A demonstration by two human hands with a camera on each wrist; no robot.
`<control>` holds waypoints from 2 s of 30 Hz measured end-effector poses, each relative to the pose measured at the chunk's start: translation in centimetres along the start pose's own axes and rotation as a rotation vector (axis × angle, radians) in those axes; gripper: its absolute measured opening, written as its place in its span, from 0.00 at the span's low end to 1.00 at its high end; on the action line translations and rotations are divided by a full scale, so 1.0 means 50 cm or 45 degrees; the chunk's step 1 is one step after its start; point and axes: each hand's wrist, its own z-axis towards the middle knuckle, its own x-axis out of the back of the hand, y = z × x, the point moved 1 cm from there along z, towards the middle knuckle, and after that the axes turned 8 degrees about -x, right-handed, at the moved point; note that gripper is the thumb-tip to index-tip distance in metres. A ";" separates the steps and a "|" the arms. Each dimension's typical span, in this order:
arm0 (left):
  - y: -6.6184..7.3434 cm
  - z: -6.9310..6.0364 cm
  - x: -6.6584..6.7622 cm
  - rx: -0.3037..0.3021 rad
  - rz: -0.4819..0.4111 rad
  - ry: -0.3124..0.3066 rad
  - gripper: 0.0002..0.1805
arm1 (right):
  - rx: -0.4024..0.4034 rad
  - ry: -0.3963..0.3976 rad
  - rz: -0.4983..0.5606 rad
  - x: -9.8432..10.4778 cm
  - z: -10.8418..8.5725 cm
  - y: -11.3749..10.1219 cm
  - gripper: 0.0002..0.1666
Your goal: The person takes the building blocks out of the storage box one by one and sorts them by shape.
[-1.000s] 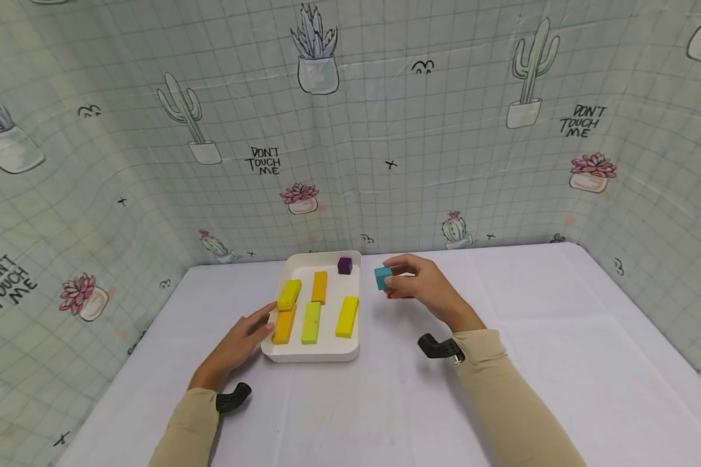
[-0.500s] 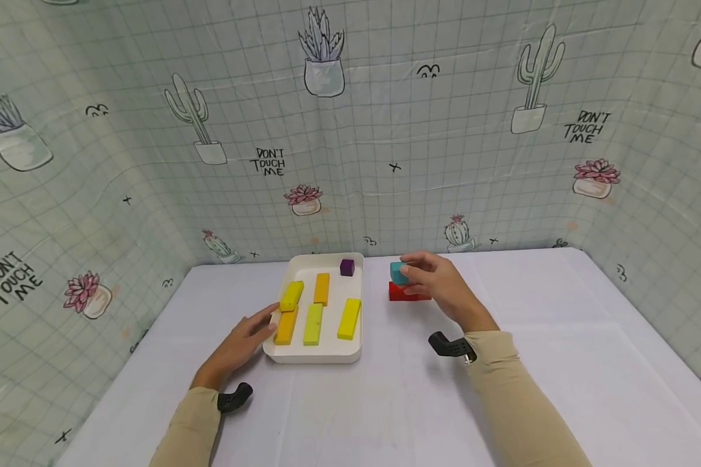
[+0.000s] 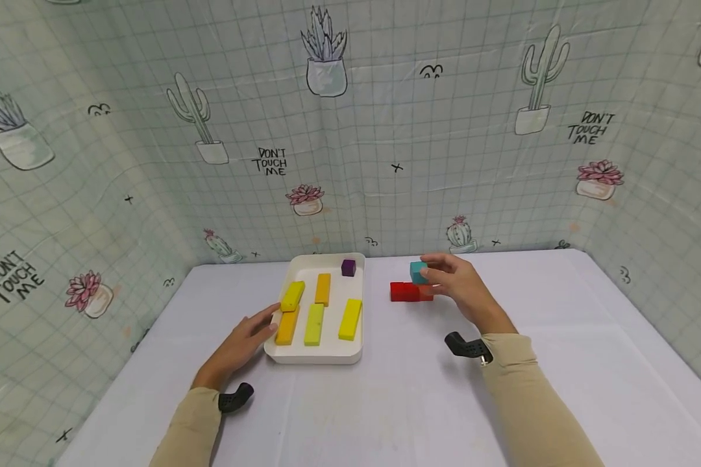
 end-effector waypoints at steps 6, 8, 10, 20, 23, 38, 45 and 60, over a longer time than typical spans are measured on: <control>0.002 0.003 -0.002 -0.004 0.009 -0.004 0.30 | -0.049 0.071 -0.028 0.026 -0.001 0.011 0.36; 0.003 0.003 -0.002 -0.005 0.012 -0.004 0.30 | -0.052 0.086 -0.017 0.034 -0.001 0.017 0.35; 0.003 0.003 -0.001 -0.005 0.013 -0.002 0.30 | -0.054 0.101 -0.008 0.041 0.000 0.024 0.34; 0.000 0.002 0.000 -0.021 0.014 -0.001 0.30 | -0.137 0.159 -0.031 0.065 0.008 0.061 0.37; 0.000 0.003 0.000 -0.014 0.007 -0.002 0.30 | -0.172 0.174 -0.057 0.070 0.009 0.068 0.38; 0.000 0.002 0.001 -0.030 0.021 0.000 0.30 | -0.253 0.182 -0.167 0.076 0.015 0.095 0.34; 0.000 0.002 0.001 -0.022 0.019 0.004 0.30 | -0.241 0.202 -0.279 0.068 0.021 0.096 0.32; -0.003 0.005 0.000 -0.021 0.010 0.005 0.30 | -0.248 0.216 -0.494 0.061 0.031 0.101 0.30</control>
